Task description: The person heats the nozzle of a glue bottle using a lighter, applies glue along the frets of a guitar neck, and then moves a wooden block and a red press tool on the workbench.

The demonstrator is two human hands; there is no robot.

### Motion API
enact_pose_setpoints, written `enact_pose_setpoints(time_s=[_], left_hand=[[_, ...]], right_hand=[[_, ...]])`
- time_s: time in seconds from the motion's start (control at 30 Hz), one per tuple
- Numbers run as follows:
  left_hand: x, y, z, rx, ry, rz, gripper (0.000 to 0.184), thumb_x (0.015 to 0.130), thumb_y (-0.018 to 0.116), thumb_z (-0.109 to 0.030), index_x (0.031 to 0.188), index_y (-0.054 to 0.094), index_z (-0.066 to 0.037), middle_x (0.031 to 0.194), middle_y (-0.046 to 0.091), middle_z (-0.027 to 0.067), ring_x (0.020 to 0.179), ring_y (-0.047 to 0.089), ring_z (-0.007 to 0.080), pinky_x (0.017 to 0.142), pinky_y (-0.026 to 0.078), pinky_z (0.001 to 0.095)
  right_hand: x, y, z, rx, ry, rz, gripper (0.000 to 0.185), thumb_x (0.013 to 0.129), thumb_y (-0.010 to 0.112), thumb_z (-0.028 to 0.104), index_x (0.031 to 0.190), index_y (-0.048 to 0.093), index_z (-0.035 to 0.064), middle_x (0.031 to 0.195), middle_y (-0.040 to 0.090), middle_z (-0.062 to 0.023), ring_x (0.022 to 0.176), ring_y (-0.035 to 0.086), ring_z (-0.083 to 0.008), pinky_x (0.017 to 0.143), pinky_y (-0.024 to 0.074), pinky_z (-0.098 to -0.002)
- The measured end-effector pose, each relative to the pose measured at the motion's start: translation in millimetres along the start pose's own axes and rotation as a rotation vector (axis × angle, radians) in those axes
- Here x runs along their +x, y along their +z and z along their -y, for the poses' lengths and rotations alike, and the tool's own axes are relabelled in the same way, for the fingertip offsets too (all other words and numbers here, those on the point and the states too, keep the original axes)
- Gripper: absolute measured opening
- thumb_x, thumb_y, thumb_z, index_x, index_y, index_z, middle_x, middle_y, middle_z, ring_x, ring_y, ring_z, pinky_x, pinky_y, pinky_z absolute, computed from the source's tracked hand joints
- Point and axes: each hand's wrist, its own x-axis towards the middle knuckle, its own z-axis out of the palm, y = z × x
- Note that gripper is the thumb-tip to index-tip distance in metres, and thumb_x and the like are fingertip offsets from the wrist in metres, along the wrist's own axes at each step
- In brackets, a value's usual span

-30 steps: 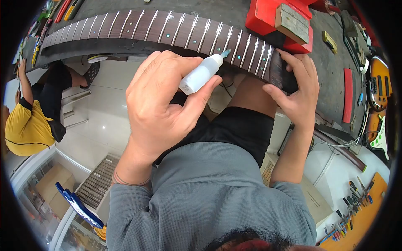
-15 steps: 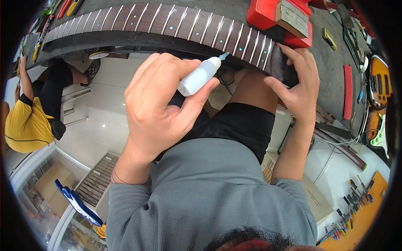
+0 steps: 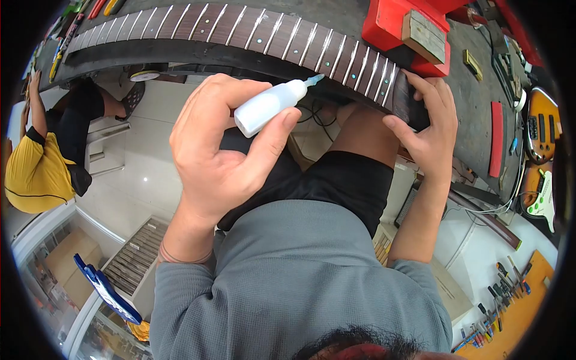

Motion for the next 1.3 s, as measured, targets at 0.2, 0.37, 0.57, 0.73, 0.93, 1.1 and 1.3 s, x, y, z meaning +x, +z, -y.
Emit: enact_pose_setpoints(time_s=[0.2,0.37,0.57,0.73,0.93,1.1,1.3], left_hand=[[7,4,14,-0.006,-0.021,0.005,0.029,0.094,0.094,-0.003,0.116,0.077,0.003,0.101,0.078,0.0086,0.088,0.068,0.0142,0.079,0.051,0.0270],[20,17,26,0.051,0.058,-0.010,0.028,0.091,0.096,-0.004,0.113,0.078,0.001,0.099,0.079,0.0069,0.085,0.069,0.0143,0.077,0.051,0.0274],[35,28,28,0.115,0.128,0.006,0.028,0.089,0.097,-0.007,0.110,0.080,-0.001,0.097,0.080,0.0070,0.081,0.069,0.0163,0.071,0.051,0.0293],[38,33,27,0.144,0.139,0.025,0.027,0.089,0.098,-0.007,0.108,0.080,-0.002,0.096,0.080,0.0071,0.079,0.069,0.0172,0.069,0.050,0.0303],[38,33,25,0.173,0.118,0.038,0.027,0.088,0.098,-0.007,0.107,0.079,-0.001,0.095,0.079,0.0077,0.078,0.069,0.0181,0.069,0.051,0.0306],[38,32,24,0.172,0.143,0.051,0.029,0.087,0.099,-0.006,0.107,0.079,0.000,0.094,0.079,0.0091,0.078,0.070,0.0190,0.069,0.052,0.0308],[34,27,20,0.157,0.160,0.063,0.032,0.085,0.100,-0.004,0.109,0.079,0.002,0.093,0.078,0.0102,0.079,0.070,0.0194,0.070,0.052,0.0307]], right_hand=[[0,-1,1,0.000,0.020,0.014,0.077,0.071,0.098,0.055,0.128,0.080,0.0058,0.099,0.062,-0.0067,0.092,0.061,-0.0279,0.088,0.0502,-0.0430],[0,-1,0,-0.020,0.032,0.032,0.078,0.072,0.097,0.057,0.128,0.080,0.0063,0.101,0.062,-0.0072,0.092,0.061,-0.0277,0.088,0.0498,-0.0425],[1,-1,-1,-0.011,0.033,0.027,0.078,0.069,0.096,0.056,0.128,0.080,0.0064,0.102,0.062,-0.0075,0.092,0.061,-0.0277,0.087,0.0492,-0.0425],[1,-2,-2,-0.004,0.044,0.038,0.080,0.068,0.096,0.056,0.128,0.080,0.0062,0.102,0.062,-0.0076,0.092,0.061,-0.0277,0.087,0.0493,-0.0428],[1,-1,-2,0.000,0.037,0.037,0.081,0.067,0.097,0.056,0.129,0.080,0.0065,0.103,0.063,-0.0075,0.091,0.062,-0.0276,0.086,0.0495,-0.0430],[1,-2,-3,-0.001,0.031,0.033,0.081,0.067,0.097,0.057,0.129,0.081,0.0069,0.103,0.063,-0.0073,0.091,0.062,-0.0276,0.086,0.0495,-0.0430],[1,-2,-2,0.001,0.033,0.032,0.080,0.068,0.097,0.057,0.129,0.081,0.0068,0.103,0.063,-0.0072,0.092,0.062,-0.0276,0.087,0.0498,-0.0428]])
